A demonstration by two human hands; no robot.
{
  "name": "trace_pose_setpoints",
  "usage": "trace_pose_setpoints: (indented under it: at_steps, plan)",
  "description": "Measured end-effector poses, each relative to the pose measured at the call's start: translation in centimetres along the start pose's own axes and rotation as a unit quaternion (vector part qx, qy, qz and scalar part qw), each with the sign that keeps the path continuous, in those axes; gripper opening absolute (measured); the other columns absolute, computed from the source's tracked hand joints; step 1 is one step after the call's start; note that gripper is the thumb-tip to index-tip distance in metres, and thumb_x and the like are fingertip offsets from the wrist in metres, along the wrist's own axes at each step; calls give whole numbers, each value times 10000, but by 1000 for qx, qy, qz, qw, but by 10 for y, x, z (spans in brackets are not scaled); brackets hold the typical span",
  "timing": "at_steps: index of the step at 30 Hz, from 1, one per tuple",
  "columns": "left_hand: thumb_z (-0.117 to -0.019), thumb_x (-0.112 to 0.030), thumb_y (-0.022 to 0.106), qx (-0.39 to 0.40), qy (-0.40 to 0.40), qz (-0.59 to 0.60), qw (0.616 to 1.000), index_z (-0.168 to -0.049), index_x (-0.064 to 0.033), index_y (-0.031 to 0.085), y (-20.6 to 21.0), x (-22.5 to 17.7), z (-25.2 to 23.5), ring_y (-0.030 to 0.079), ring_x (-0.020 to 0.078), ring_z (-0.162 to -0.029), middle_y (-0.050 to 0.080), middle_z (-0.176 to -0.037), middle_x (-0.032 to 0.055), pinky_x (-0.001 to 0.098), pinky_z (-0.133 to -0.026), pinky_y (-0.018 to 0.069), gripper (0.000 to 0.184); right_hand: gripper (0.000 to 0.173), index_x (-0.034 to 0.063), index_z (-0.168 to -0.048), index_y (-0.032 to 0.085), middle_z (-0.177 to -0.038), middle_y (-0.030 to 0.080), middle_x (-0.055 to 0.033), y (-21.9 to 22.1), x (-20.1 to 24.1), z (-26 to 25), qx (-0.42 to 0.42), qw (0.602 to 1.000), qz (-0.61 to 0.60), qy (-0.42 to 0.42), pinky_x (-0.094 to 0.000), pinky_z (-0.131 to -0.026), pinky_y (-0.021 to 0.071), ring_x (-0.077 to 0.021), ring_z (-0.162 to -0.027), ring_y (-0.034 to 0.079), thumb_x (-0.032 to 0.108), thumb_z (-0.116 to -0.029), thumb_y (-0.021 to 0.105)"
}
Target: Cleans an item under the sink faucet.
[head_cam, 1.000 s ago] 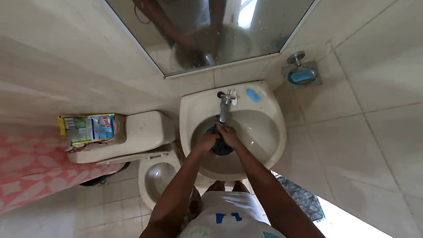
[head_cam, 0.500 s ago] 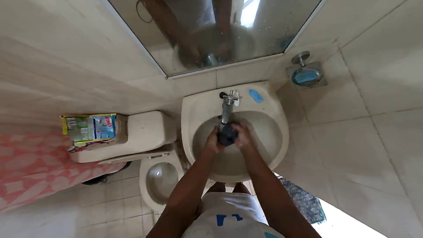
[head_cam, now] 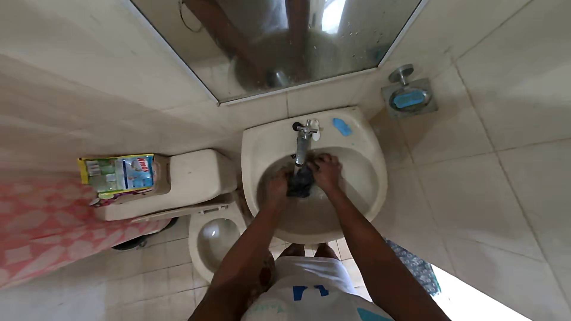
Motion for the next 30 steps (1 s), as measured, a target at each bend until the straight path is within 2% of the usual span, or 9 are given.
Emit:
trace_pose_setpoints:
  at_steps: [3, 6, 10, 14, 18, 20, 25, 27, 30]
  plan:
    - [-987, -135, 677, 72, 101, -92, 988, -1410, 3, 515, -25, 3, -7, 606, 261, -1221, 600, -1346, 209, 419, -1037, 510, 473, 334, 156, -1088, 799, -1357, 635, -147, -33, 15, 10, 33, 998, 4, 60, -686, -1113, 275, -403, -1364, 462, 441, -987, 658]
    - [-842, -245, 836, 74, 178, -311, 931, -1546, -48, 414, -13, 7, 3, 461, 412, -1395, 415, -1558, 248, 552, -1139, 408, 844, 323, 37, -1026, 758, -1079, 712, -165, -35, 39, 22, 85, 984, -140, 69, -538, -972, 490, -303, -1060, 649, 330, -1034, 623]
    - [-763, -294, 903, 47, 193, -308, 930, -1484, -18, 495, 19, 19, -8, 469, 478, -1347, 361, -1533, 340, 533, -1116, 440, 873, 310, -38, -1169, 675, -1109, 684, -170, -31, 53, 36, 77, 858, -481, 162, -419, -940, 519, -217, -1020, 637, 231, -1067, 559]
    - [-858, -189, 822, 68, 175, -275, 943, -1323, 32, 619, 11, 15, -11, 542, 418, -1283, 472, -1438, 320, 490, -1074, 484, 553, 332, -18, -1278, 569, -1123, 657, -150, -26, 33, 36, -11, 716, -660, 228, -389, -861, 559, -216, -992, 650, 240, -1098, 464]
    - [-877, -51, 756, 57, 162, -157, 973, -1303, 40, 598, -7, -3, 14, 668, 286, -1110, 668, -1210, 225, 454, -984, 548, 463, 530, 3, -1401, 541, -1344, 602, -223, 14, 26, 29, 24, 794, -524, 305, -481, -991, 515, -315, -1200, 601, 406, -1058, 553]
    - [-873, 13, 726, 65, 164, -62, 982, -1321, 44, 563, -11, -1, 18, 680, 242, -1060, 672, -1180, 205, 414, -941, 570, 478, 446, 10, -1398, 530, -1291, 606, -212, 32, 44, 37, 98, 804, -499, 309, -456, -916, 515, -291, -1114, 601, 335, -1099, 468]
    - [-851, 103, 703, 86, 139, 149, 975, -1426, -16, 389, -19, 22, -1, 676, 264, -1055, 629, -1242, 191, 427, -866, 605, 666, 540, 92, -1242, 551, -984, 647, -131, 57, 69, 31, 173, 552, -738, 349, -426, -706, 569, -247, -829, 649, 554, -1069, 334]
    - [-826, 130, 700, 99, 134, 138, 976, -1509, -39, 304, -25, 28, -4, 653, 270, -1141, 577, -1354, 193, 419, -917, 596, 807, 354, 68, -1233, 572, -977, 652, -125, 58, 64, 18, 112, 572, -738, 341, -393, -697, 570, -224, -815, 647, 367, -1079, 459]
    - [-991, -59, 622, 129, -6, 111, 985, -1564, -98, 349, -32, 17, 14, 593, 281, -1235, 498, -1493, 167, 425, -953, 554, 636, 361, 24, -1365, 549, -1180, 644, -169, 48, 50, 8, 27, 701, -660, 269, -435, -862, 561, -249, -1006, 638, 111, -1019, 607]
Point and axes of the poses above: each hand's wrist, its own z-axis away from the middle knuckle, its own y-axis out of the palm, x = y × z, the point moved 1 cm from there along -z, towards the middle knuckle
